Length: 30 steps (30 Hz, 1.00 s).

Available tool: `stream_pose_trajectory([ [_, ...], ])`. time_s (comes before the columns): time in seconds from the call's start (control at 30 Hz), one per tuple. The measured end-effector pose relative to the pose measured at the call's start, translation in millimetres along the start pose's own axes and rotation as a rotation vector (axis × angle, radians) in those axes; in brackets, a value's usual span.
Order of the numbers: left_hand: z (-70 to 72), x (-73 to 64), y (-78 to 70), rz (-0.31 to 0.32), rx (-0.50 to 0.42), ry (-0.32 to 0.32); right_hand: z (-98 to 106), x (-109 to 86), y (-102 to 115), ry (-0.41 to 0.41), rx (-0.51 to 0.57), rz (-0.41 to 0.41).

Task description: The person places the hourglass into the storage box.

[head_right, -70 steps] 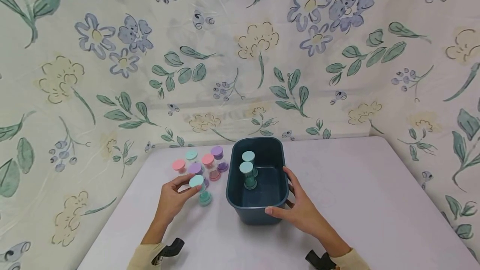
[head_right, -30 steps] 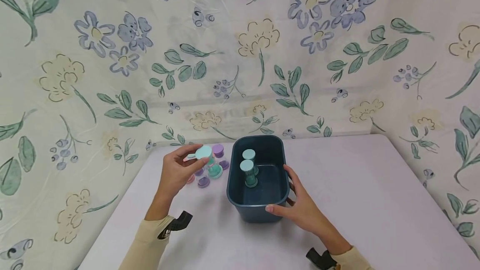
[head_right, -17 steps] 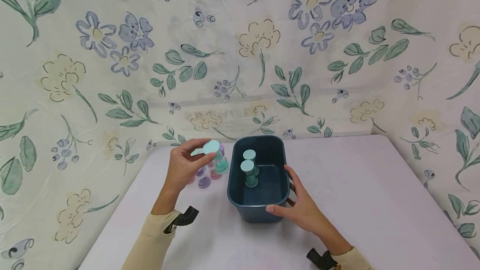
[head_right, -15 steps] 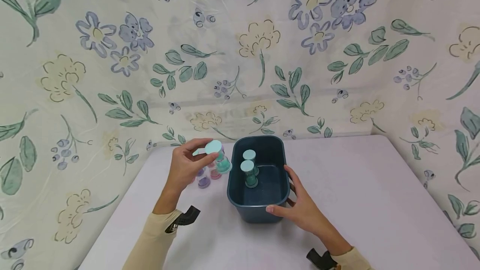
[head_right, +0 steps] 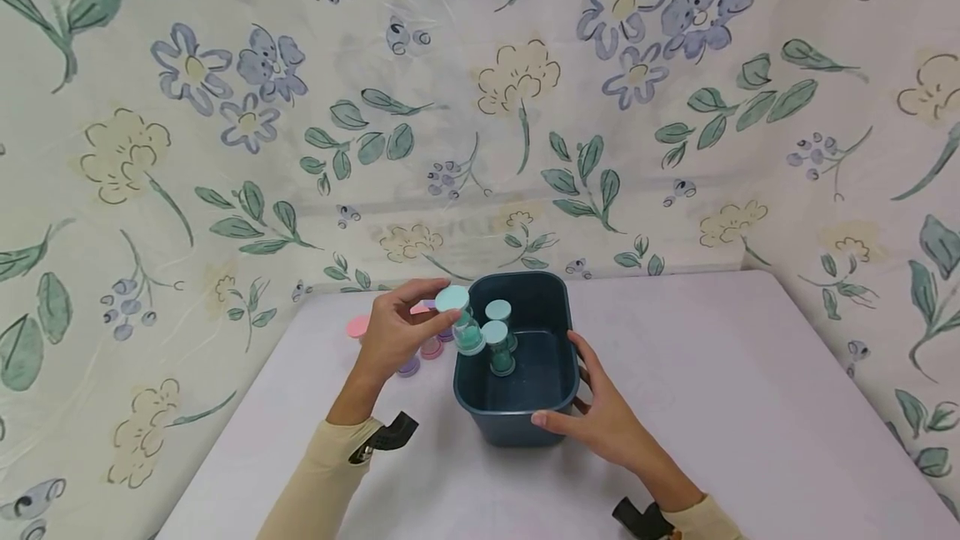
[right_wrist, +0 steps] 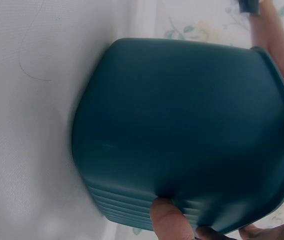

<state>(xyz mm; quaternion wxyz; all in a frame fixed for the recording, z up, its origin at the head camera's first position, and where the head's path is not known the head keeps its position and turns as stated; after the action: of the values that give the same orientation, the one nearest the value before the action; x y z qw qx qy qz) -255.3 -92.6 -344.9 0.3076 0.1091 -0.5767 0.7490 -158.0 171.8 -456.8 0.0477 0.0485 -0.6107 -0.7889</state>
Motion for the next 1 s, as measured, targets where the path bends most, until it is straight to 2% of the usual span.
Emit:
stream_pose_trajectory([
  [0.23, -11.6, 1.4, 1.4, 0.005, -0.008, 0.044, 0.4, 0.2, -1.0, -0.006, -0.018, -0.001],
  [0.4, -20.8, -1.8, 6.2, 0.032, -0.004, 0.083, 0.2, 0.6, -0.5, -0.004, -0.014, 0.001],
  [0.57, -26.8, -6.6, 11.8, 0.069, 0.037, 0.118, -0.5, 0.3, 0.8, 0.005, -0.009, -0.002],
  [0.8, -31.8, -10.3, 18.5, 0.072, 0.104, 0.140, -0.6, 0.3, 0.2, 0.001, -0.004, 0.009],
  [1.0, -34.6, -14.1, 23.7, 0.099, 0.139, 0.163, -1.3, 0.5, -0.5, 0.003, -0.001, 0.015],
])
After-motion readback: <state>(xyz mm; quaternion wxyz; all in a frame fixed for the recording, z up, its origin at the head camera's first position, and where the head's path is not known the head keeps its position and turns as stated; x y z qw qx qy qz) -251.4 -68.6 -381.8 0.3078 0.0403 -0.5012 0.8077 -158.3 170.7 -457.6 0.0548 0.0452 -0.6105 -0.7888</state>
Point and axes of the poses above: each hand's wrist, its own x-axis towards the middle knuckle, its own z-axis out of the back of the hand, y = z × x, the point moved 4 cm from there along x, towards the middle knuckle, and after that the axes turned 5 degrees about -z, right-handed, at the moved point
